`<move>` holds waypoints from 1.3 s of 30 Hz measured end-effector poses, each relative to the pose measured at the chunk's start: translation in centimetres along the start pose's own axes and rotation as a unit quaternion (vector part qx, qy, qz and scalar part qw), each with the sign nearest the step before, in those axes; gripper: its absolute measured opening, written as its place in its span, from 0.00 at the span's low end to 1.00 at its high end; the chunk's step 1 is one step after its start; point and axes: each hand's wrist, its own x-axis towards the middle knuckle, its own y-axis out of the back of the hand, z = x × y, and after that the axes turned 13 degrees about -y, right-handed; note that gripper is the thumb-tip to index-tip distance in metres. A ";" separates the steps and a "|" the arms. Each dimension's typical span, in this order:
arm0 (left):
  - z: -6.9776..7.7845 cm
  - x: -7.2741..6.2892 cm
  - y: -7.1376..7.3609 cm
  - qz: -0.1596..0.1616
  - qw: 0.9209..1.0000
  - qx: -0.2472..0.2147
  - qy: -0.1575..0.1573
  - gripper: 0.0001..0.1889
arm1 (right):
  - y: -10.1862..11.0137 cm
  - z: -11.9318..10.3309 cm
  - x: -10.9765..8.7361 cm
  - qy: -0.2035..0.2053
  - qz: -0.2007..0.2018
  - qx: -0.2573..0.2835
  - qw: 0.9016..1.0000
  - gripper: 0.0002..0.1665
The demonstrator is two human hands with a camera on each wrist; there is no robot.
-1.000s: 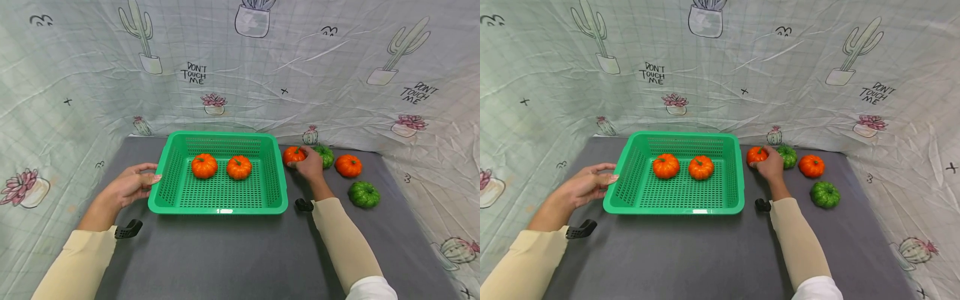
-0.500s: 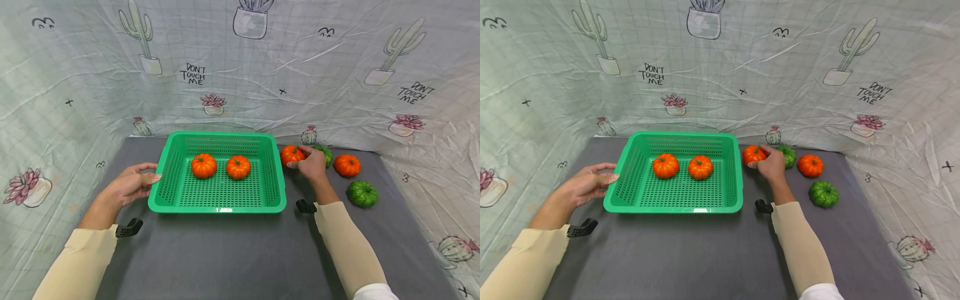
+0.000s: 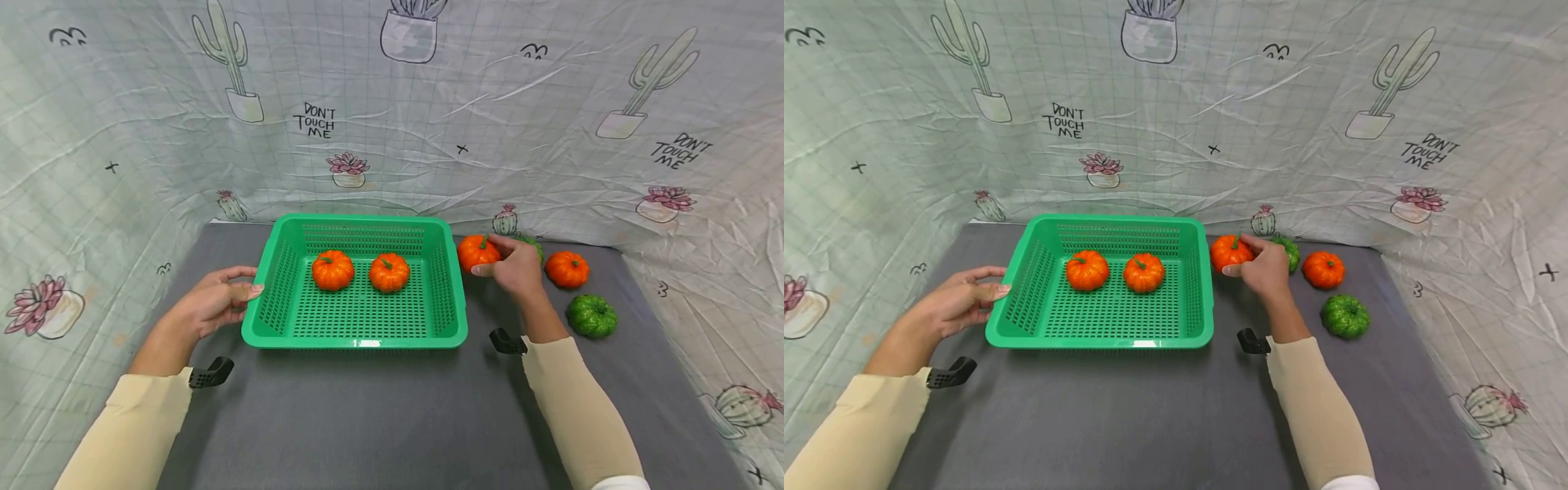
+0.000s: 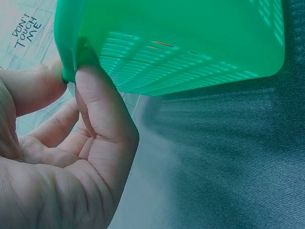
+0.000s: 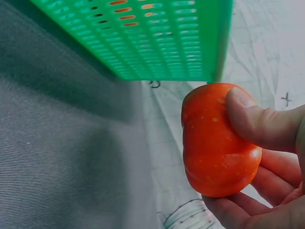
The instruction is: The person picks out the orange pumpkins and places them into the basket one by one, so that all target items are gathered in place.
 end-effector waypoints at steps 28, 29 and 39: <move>-0.4 0.4 0.5 -0.015 0.999 -0.027 -0.013 0.21 | -0.8 -4.0 -4.4 0.064 -0.061 0.007 0.996 0.46; -0.3 0.4 0.5 -0.015 0.999 -0.026 -0.013 0.21 | -1.0 -4.2 -4.5 0.067 -0.066 0.005 0.996 0.46; -0.3 0.2 0.4 -0.011 1.000 -0.018 -0.011 0.22 | -2.6 -5.2 -5.1 0.089 -0.124 0.010 0.988 0.46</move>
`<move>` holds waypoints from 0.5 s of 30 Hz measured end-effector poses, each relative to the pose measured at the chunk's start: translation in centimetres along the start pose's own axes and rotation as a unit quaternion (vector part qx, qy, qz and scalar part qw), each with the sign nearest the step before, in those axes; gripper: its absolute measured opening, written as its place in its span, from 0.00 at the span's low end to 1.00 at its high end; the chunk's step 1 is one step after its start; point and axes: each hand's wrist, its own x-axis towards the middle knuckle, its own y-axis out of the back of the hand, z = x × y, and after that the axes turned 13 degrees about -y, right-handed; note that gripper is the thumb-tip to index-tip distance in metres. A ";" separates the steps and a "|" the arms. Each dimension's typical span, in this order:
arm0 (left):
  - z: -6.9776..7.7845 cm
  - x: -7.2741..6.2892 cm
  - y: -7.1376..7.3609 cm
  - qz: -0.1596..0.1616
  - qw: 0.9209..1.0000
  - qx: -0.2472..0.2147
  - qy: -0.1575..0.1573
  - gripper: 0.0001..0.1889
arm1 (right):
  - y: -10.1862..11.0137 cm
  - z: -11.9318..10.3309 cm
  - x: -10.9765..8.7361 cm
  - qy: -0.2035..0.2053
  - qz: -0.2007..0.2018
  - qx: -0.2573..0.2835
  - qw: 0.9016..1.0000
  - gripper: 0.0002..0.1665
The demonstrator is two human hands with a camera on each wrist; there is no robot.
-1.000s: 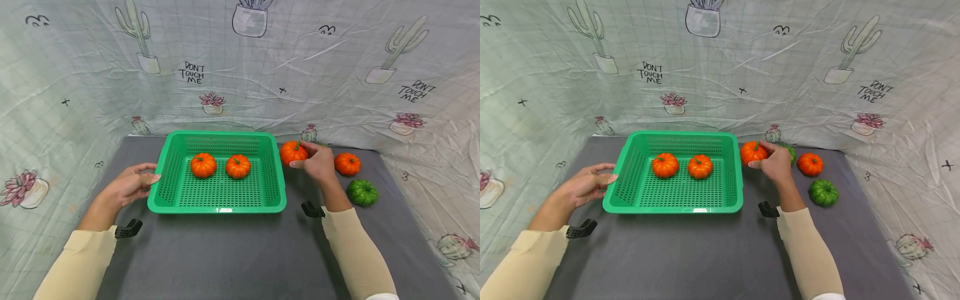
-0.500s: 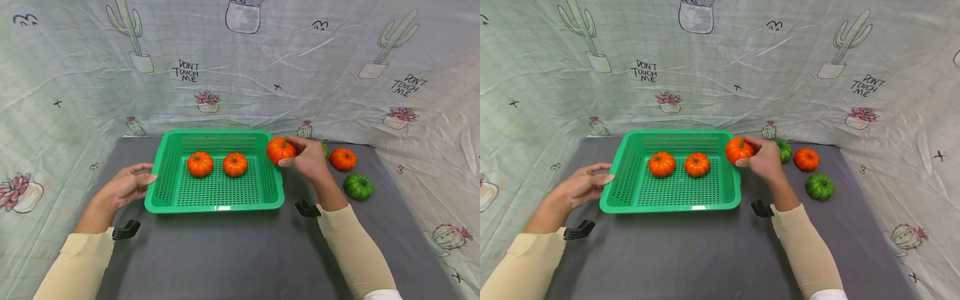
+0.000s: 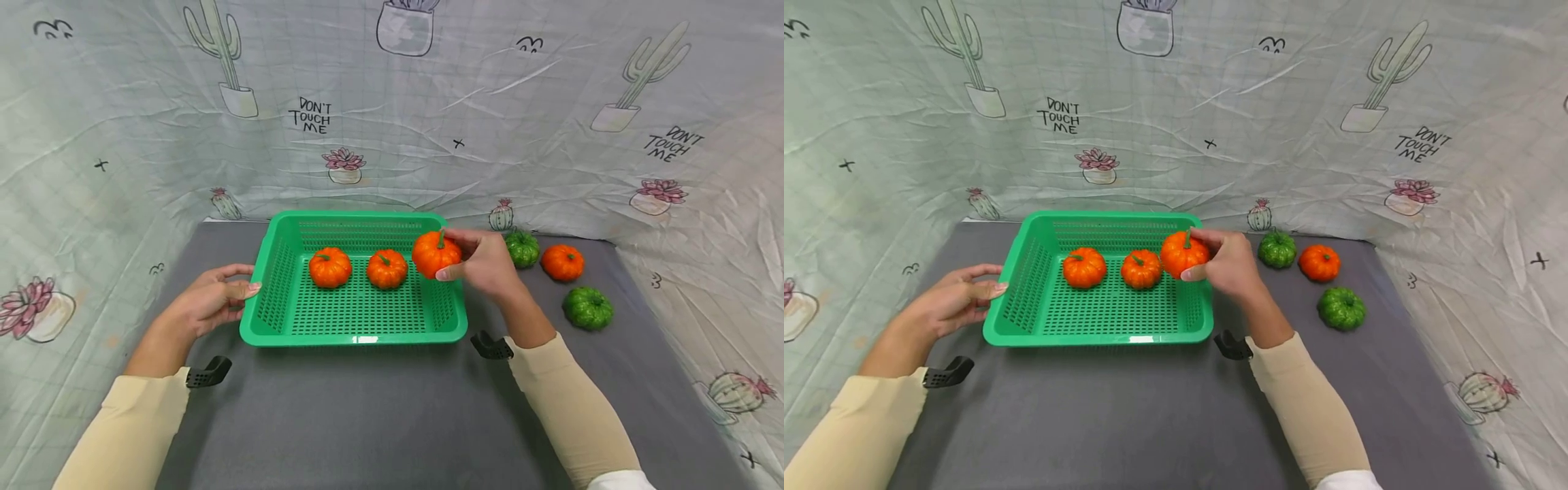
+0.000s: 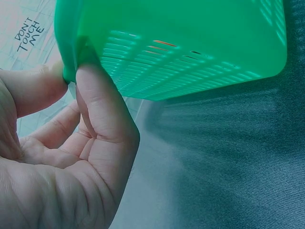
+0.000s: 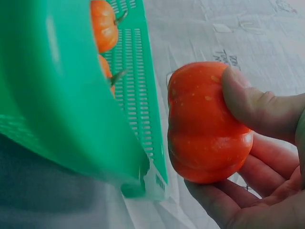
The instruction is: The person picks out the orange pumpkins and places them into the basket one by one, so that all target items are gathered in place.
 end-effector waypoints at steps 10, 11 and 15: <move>0.0 0.2 0.0 0.000 1.000 0.011 0.002 0.22 | -0.3 -0.8 1.1 0.008 -0.113 0.030 0.993 0.48; 0.0 0.2 0.0 0.000 1.000 0.011 0.002 0.22 | -0.3 -0.9 1.3 0.012 -0.122 0.029 0.992 0.48; 0.0 0.1 0.0 -0.001 1.000 0.013 0.002 0.22 | -0.3 -1.3 1.9 0.040 -0.152 0.012 0.987 0.49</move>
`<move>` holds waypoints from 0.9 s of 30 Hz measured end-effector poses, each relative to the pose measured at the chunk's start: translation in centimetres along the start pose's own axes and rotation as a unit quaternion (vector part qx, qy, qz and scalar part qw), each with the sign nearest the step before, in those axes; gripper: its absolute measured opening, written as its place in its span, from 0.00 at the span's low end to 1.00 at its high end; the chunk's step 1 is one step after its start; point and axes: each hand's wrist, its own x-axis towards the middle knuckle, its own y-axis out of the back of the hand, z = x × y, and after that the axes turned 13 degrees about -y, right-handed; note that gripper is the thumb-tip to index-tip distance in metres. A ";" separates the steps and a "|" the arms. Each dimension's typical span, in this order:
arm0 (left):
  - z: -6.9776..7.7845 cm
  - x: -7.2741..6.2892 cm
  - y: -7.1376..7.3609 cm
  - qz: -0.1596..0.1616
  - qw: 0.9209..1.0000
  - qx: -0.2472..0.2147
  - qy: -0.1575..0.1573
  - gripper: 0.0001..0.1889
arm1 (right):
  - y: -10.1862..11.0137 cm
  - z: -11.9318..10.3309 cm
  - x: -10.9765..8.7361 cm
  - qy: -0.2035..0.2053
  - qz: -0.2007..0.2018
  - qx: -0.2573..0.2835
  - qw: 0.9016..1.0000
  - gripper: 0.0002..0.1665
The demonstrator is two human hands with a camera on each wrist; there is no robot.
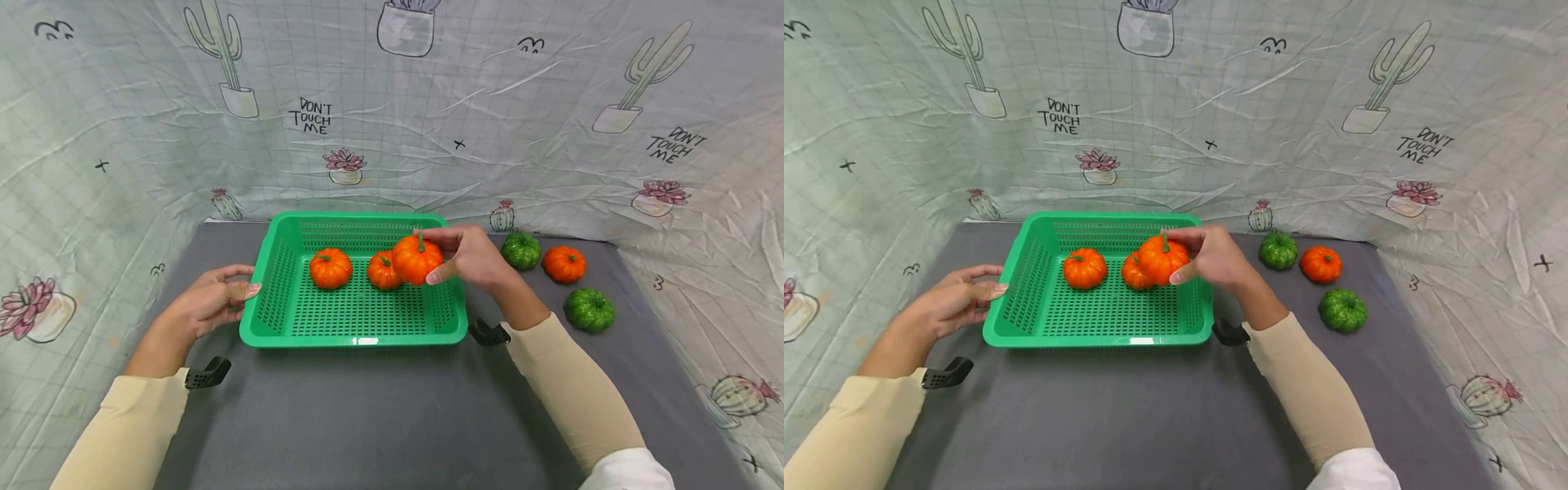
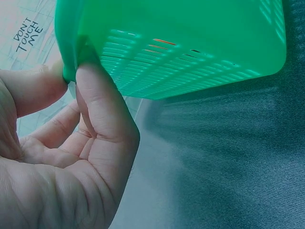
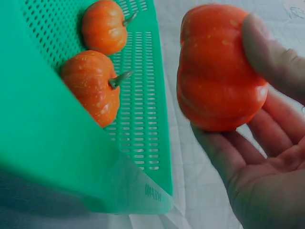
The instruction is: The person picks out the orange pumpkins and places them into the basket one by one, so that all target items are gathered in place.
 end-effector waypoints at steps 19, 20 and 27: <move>-0.1 -0.3 -0.1 0.000 1.000 0.014 0.003 0.24 | -1.6 -1.9 3.1 0.069 -0.134 -0.042 0.988 0.47; -0.1 -0.3 -0.2 0.000 1.000 0.013 0.003 0.25 | -1.7 -1.9 3.3 0.070 -0.142 -0.039 0.987 0.47; 0.1 -0.2 -0.2 0.001 1.000 0.010 -0.001 0.27 | -2.5 -2.4 4.3 0.070 -0.171 -0.056 0.981 0.46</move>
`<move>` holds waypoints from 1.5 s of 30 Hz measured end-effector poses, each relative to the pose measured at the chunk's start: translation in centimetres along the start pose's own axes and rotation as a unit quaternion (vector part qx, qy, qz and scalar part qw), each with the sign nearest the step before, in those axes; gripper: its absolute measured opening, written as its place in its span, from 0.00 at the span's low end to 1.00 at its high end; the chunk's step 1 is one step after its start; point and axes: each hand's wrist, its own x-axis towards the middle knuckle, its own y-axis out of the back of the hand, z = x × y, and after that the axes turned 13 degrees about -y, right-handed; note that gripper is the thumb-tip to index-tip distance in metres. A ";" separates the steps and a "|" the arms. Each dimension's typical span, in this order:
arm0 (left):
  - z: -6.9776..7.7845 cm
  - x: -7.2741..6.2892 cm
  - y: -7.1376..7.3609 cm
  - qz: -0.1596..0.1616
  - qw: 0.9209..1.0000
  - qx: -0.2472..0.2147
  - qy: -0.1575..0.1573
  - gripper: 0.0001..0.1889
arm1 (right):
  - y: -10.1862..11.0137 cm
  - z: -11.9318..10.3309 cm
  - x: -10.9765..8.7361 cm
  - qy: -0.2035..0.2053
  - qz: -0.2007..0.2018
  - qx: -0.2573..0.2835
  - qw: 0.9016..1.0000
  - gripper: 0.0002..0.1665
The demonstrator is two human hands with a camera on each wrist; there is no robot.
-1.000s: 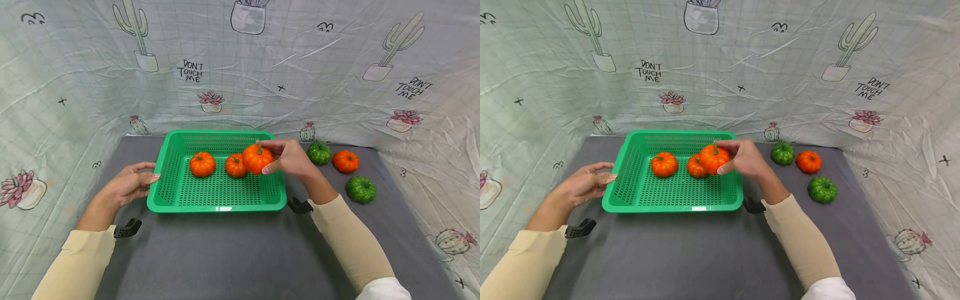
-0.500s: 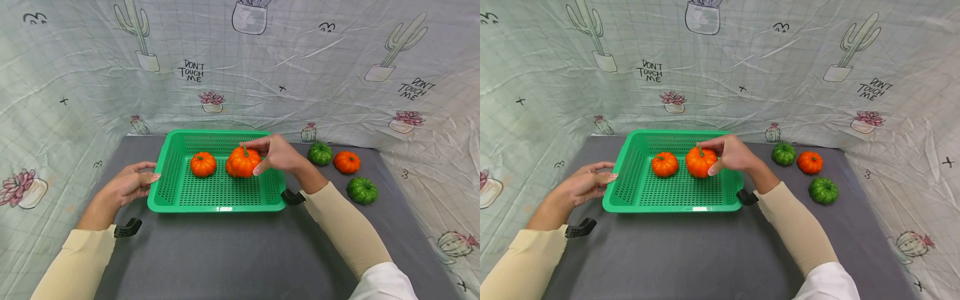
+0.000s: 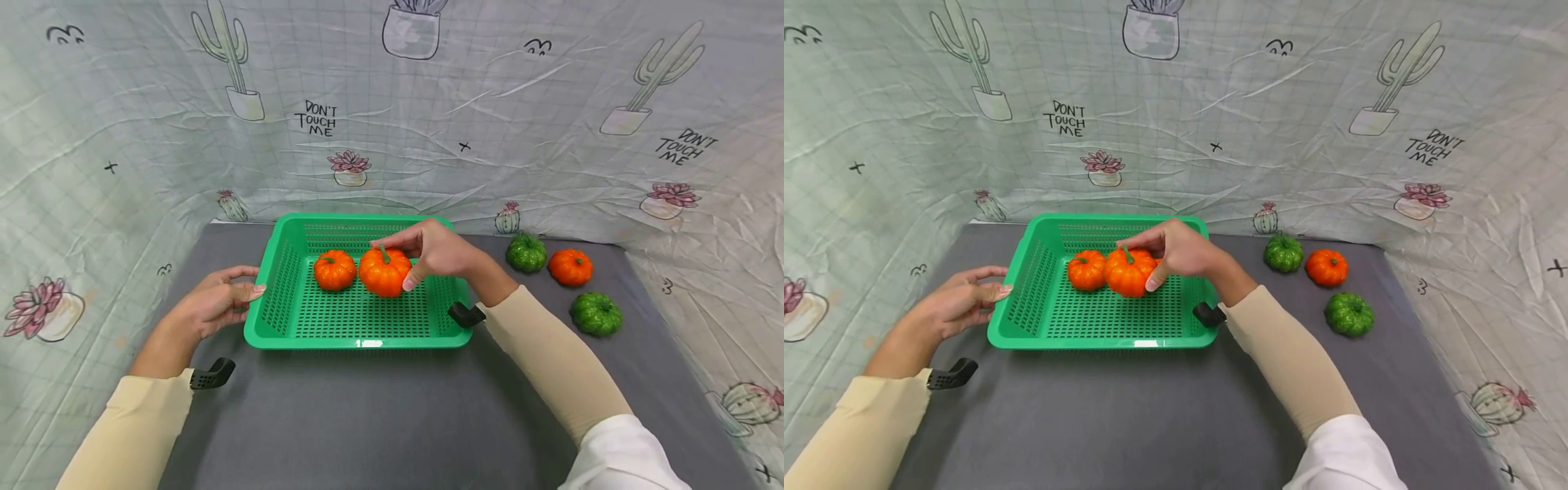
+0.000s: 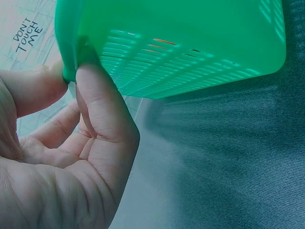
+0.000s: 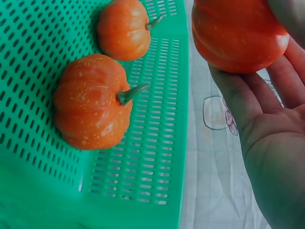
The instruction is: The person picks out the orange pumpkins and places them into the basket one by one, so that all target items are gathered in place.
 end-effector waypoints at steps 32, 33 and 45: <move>0.3 -0.2 -0.1 0.007 1.000 -0.011 0.003 0.23 | -3.9 -0.2 5.9 -0.008 -0.115 -0.010 0.993 0.45; 0.3 -0.2 -0.1 0.007 1.000 -0.010 0.003 0.24 | -4.0 -0.2 6.0 -0.010 -0.116 -0.012 0.993 0.46; 0.4 -0.1 0.0 0.009 1.000 -0.003 0.008 0.23 | -5.2 0.0 7.4 -0.008 -0.133 -0.027 0.991 0.47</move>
